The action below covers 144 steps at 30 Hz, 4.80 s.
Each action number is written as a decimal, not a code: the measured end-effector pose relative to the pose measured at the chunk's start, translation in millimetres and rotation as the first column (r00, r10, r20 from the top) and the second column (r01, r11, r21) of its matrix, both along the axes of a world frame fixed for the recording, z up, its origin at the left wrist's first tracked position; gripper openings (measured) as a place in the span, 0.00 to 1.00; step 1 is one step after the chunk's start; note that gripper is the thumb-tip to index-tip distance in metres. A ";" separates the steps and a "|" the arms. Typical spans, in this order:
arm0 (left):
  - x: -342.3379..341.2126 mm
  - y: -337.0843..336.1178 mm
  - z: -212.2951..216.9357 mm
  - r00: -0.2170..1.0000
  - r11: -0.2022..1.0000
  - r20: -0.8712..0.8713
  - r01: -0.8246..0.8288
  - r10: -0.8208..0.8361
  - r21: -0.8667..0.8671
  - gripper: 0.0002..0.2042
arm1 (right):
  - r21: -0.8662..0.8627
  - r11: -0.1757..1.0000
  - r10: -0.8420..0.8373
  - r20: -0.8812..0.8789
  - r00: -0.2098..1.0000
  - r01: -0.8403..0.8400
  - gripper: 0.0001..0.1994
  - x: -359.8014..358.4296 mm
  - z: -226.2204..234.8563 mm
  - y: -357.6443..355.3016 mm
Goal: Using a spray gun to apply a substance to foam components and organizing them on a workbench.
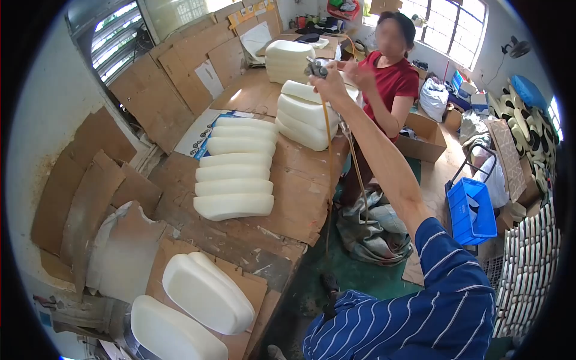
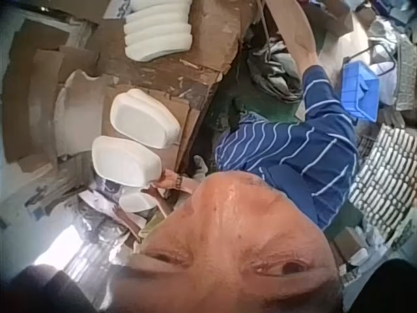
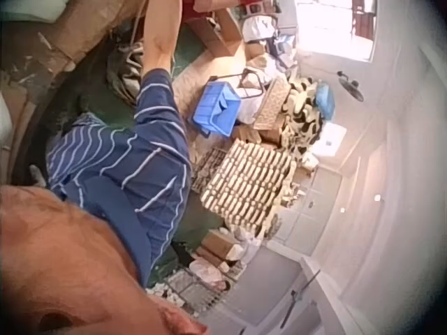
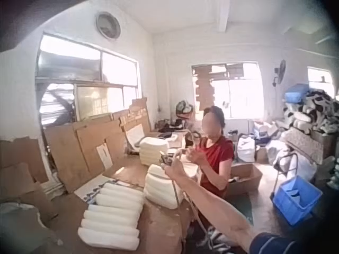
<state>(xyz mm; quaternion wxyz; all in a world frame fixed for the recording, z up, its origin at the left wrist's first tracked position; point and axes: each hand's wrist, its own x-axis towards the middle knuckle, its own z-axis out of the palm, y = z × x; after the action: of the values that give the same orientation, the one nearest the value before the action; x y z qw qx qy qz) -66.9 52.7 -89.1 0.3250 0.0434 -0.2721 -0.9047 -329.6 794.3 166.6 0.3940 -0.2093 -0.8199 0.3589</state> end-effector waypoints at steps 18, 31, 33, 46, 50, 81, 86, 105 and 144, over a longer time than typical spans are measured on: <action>-2.2 -104.5 -21.3 0.973 0.974 -0.169 0.125 -0.158 -0.191 0.28 | -0.413 0.866 0.424 0.307 0.852 -0.282 0.06 201.9 -64.8 -251.3; -16.7 -15.5 -14.6 0.588 0.663 0.788 0.665 -0.182 -0.343 0.43 | -0.266 0.952 0.255 0.405 0.878 -0.154 0.11 56.7 -93.0 -166.2; -8.3 -20.2 -5.7 0.567 0.672 0.802 0.670 -0.190 -0.314 0.43 | -0.207 0.975 0.151 0.357 0.922 -0.080 0.11 16.6 -79.5 -185.5; 52.5 -5.6 -57.6 0.562 0.827 0.740 0.562 -0.369 -0.015 0.28 | -0.345 0.803 0.590 0.348 0.729 -0.485 0.18 202.0 -129.3 -299.1; 38.3 20.6 -72.2 0.634 0.885 0.680 0.463 -0.369 0.048 0.20 | -0.525 0.647 0.722 0.187 0.666 -0.554 0.23 281.5 -124.8 -314.1; 41.1 50.8 -90.1 0.722 0.947 0.622 0.299 -0.303 0.115 0.38 | -0.206 0.459 0.858 0.353 0.372 -0.864 0.29 392.2 -32.4 -472.7; 42.2 49.1 -95.4 0.750 0.950 0.594 0.301 -0.292 0.087 0.35 | -0.128 0.548 0.810 0.328 0.486 -0.827 0.36 392.5 -37.6 -458.2; 40.3 50.4 -97.3 0.786 0.949 0.546 0.310 -0.290 0.058 0.39 | -0.223 0.554 0.808 0.374 0.455 -0.802 0.30 400.0 -40.2 -418.1; 45.1 26.5 -83.5 0.948 0.875 0.083 0.248 -0.308 0.416 0.23 | -0.343 0.494 0.864 0.293 0.408 -0.799 0.32 375.3 -43.1 -410.3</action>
<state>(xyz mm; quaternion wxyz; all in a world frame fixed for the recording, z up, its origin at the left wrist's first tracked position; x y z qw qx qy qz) -21.8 79.2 -172.6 0.1546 0.1357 -0.1078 -0.9727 45.7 384.1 123.5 -0.0448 0.1250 -0.8493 0.5109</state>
